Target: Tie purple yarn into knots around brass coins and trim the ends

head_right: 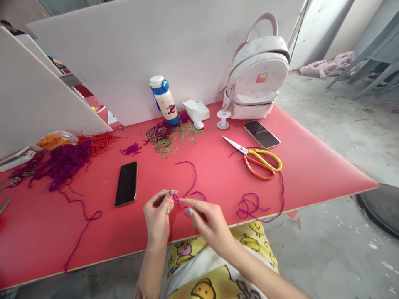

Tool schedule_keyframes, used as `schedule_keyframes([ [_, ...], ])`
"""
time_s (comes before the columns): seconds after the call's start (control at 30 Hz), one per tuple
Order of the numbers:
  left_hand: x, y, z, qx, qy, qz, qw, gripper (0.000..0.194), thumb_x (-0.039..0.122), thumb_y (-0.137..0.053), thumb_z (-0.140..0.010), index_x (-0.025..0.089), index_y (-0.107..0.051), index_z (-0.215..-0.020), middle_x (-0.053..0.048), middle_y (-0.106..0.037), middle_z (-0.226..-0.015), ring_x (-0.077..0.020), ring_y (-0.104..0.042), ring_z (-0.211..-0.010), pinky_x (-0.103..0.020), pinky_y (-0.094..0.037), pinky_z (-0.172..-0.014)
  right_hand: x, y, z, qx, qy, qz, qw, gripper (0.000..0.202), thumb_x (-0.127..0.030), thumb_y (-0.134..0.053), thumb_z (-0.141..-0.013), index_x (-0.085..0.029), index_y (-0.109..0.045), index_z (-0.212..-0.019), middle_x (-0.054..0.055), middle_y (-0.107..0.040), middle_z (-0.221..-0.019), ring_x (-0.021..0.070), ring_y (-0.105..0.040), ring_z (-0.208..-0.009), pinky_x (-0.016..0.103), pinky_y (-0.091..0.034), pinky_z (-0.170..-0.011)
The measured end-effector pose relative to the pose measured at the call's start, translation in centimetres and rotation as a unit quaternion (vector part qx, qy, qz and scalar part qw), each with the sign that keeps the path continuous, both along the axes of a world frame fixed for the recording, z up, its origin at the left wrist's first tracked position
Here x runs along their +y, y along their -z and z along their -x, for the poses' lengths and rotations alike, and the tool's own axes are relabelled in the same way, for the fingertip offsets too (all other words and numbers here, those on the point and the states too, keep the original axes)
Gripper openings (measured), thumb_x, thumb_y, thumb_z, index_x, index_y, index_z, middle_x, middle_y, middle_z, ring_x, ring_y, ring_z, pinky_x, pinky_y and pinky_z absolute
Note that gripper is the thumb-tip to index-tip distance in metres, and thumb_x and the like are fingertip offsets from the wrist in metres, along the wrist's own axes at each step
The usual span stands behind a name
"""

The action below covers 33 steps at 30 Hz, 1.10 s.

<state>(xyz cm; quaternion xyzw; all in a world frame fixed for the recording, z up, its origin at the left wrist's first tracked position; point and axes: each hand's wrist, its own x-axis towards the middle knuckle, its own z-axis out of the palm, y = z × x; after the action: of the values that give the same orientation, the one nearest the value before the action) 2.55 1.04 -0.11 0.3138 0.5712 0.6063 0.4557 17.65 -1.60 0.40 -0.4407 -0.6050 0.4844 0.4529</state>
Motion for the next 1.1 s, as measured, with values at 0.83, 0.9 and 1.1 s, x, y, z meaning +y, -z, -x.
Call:
schedule_keyframes([
  [0.83,-0.8,-0.7,-0.4,0.265,0.145,-0.07,0.951,0.013,0.02,-0.063,-0.086,0.017,-0.075,-0.081,-0.007,-0.075,-0.082,-0.0192,-0.07,-0.074,-0.026,-0.056,-0.068,4.1,-0.7,-1.5,-0.211,0.004,-0.222,0.952,0.022,-0.016,-0.044,-0.098,-0.021,-0.06,-0.083,0.008,-0.056,-0.09,0.0226,-0.047,-0.082,0.035,-0.043,-0.072],
  [0.9,-0.8,-1.0,-0.3,0.257,0.152,-0.07,0.952,0.013,0.02,-0.063,-0.086,0.016,-0.075,-0.081,-0.007,-0.076,-0.082,-0.0197,-0.071,-0.076,-0.027,-0.057,-0.069,4.4,-0.4,-1.7,-0.199,0.012,-0.213,0.956,0.022,-0.016,-0.044,-0.099,-0.021,-0.059,-0.084,0.007,-0.057,-0.089,0.0224,-0.047,-0.081,0.036,-0.043,-0.072],
  [1.1,-0.9,-1.1,-0.3,0.249,0.167,-0.059,0.952,0.012,0.02,-0.065,-0.084,0.016,-0.075,-0.078,-0.006,-0.074,-0.079,-0.0186,-0.07,-0.073,-0.025,-0.056,-0.067,4.8,0.0,-1.3,-0.162,0.028,-0.168,0.972,0.028,-0.021,-0.043,-0.101,-0.021,-0.055,-0.075,0.004,-0.057,-0.079,0.0204,-0.051,-0.075,0.037,-0.042,-0.079],
])
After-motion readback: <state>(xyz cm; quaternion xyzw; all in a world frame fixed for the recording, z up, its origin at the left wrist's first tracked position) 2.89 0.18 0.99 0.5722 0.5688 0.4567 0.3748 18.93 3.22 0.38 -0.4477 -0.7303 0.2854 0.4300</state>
